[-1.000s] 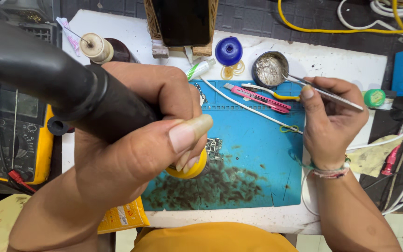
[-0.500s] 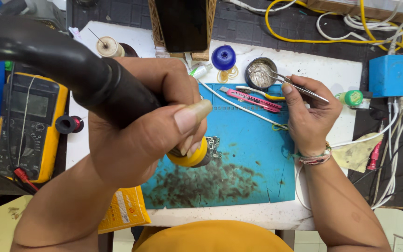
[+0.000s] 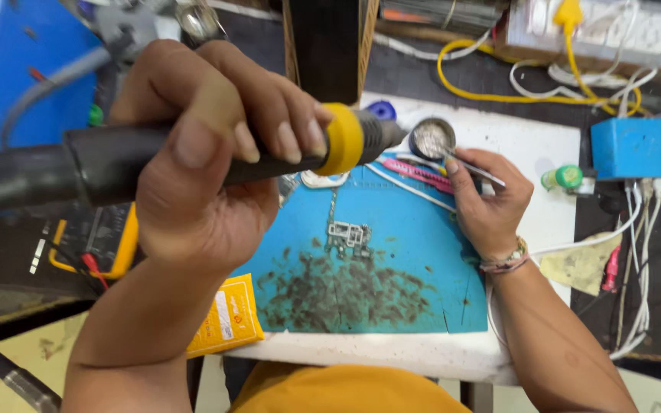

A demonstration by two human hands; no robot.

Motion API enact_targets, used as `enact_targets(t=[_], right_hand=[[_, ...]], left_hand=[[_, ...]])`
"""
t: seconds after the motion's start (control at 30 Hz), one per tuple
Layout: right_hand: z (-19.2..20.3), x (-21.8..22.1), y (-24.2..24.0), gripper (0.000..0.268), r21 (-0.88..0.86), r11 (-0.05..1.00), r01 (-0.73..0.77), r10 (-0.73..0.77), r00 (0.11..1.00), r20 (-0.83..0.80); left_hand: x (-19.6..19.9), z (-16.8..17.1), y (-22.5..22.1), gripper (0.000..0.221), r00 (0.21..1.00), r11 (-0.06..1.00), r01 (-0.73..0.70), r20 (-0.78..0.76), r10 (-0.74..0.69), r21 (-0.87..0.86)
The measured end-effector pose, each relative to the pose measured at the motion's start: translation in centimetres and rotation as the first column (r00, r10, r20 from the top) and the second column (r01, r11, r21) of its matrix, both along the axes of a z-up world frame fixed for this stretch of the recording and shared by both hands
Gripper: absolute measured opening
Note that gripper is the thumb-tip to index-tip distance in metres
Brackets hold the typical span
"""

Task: The person uses a heat gun and tweezers to work on a circuit board, then handles small electronic components and a bottle of liquid by hand.

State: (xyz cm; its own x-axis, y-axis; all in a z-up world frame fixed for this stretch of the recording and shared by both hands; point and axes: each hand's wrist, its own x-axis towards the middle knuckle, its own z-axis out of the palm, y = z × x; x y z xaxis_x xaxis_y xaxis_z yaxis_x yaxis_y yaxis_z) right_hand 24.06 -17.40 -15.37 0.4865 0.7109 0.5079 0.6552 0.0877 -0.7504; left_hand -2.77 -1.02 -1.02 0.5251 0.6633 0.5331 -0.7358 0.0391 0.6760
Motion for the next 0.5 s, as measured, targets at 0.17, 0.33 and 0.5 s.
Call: enact_targets(t=[0.17,0.33,0.5], right_hand=[[-0.1,0.1,0.0,0.017,-0.003,1.0,0.029,-0.029,0.999,-0.034],[0.0,-0.2,-0.1,0.017,0.005,1.0,0.024,-0.024,0.998,0.053],[0.9,-1.8,-0.6,0.016,0.066,0.996,-0.061,0.044,0.971,0.236]], left_hand=[[0.2,0.9,1.0,0.039,0.977,0.991,-0.131,0.172,0.125,0.024],[-0.6,2.2,2.4,0.052,0.916,0.961,-0.277,0.306,0.258,0.021],[-0.5,2.6,2.9,0.068,0.868,0.942,-0.336,0.392,0.304,0.012]])
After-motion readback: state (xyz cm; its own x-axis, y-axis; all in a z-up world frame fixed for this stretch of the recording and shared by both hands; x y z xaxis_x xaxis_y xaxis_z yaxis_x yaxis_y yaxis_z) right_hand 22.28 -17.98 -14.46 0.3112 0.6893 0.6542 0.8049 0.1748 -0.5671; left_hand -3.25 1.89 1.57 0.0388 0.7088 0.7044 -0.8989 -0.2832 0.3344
